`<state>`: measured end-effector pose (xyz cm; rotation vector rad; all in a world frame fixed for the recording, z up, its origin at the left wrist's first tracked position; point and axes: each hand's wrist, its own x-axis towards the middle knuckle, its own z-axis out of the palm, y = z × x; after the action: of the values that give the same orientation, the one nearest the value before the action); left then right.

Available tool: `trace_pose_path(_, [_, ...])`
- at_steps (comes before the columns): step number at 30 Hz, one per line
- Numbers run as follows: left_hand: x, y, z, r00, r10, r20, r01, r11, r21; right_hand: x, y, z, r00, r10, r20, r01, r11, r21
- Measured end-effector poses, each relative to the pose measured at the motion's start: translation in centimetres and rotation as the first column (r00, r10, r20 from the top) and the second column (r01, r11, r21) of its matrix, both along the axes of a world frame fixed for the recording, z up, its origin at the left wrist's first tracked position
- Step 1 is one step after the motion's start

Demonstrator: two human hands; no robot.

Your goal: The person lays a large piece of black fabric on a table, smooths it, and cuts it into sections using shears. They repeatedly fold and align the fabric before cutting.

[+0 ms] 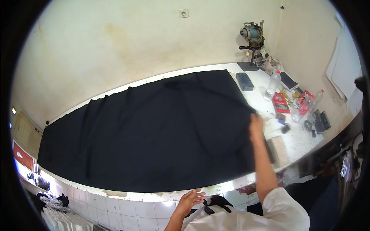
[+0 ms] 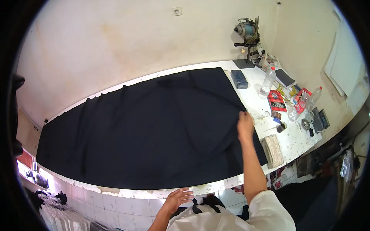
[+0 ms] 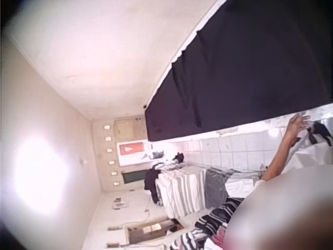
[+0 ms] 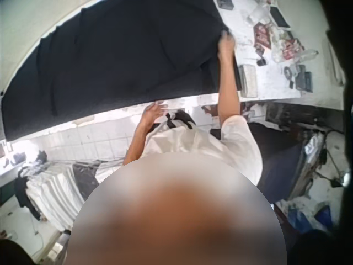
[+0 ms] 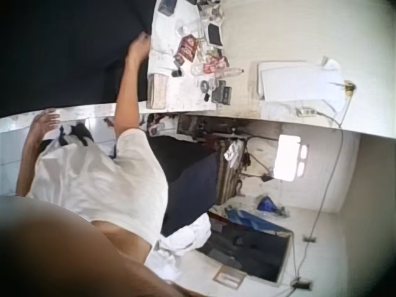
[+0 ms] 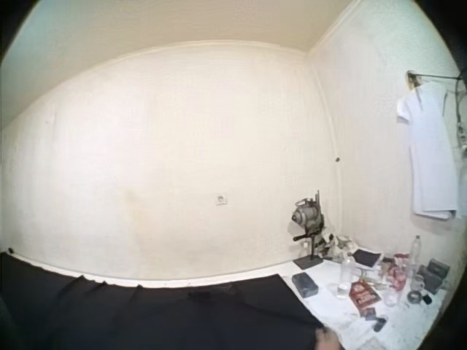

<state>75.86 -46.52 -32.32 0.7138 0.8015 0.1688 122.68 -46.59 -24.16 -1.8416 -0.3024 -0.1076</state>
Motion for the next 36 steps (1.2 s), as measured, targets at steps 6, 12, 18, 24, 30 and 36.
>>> trace_pose_path(6, [4.8, 1.6, 0.4, 0.997, -0.07, 0.043, 0.082, 0.913, -0.399, 0.6, -17.5, -10.4, 0.747, -0.088, -0.659, 0.322, 0.915, 0.242])
trace_pose_path(12, [3.1, 3.4, -1.4, 0.87, 0.492, -0.026, -0.481, 0.836, -0.263, -6.5, -18.9, -14.7, 0.53, 0.044, -0.847, 0.435, 0.843, 0.316])
trace_pose_path(18, [-1.5, 11.2, -4.3, 0.544, 0.828, -0.136, -0.839, 0.532, -0.117, -5.0, -14.7, -5.6, 0.445, 0.186, -0.876, 0.315, 0.883, 0.348])
trace_pose_path(24, [-17.4, 28.1, -2.5, 0.209, 0.961, 0.182, -0.972, 0.225, -0.069, 0.1, -12.1, 4.4, 0.576, 0.412, -0.706, 0.147, 0.797, 0.585])
trace_pose_path(30, [-19.5, 49.7, 9.5, 0.458, 0.769, 0.446, -0.889, 0.41, 0.205, 17.1, 5.9, 5.8, 0.679, 0.442, -0.586, -0.002, 0.8, 0.601])
trace_pose_path(36, [-10.2, 68.9, 32.1, 0.616, 0.658, 0.432, -0.727, 0.265, 0.633, 35.9, 23.4, 17.3, 0.775, 0.512, -0.37, -0.025, 0.61, 0.792])
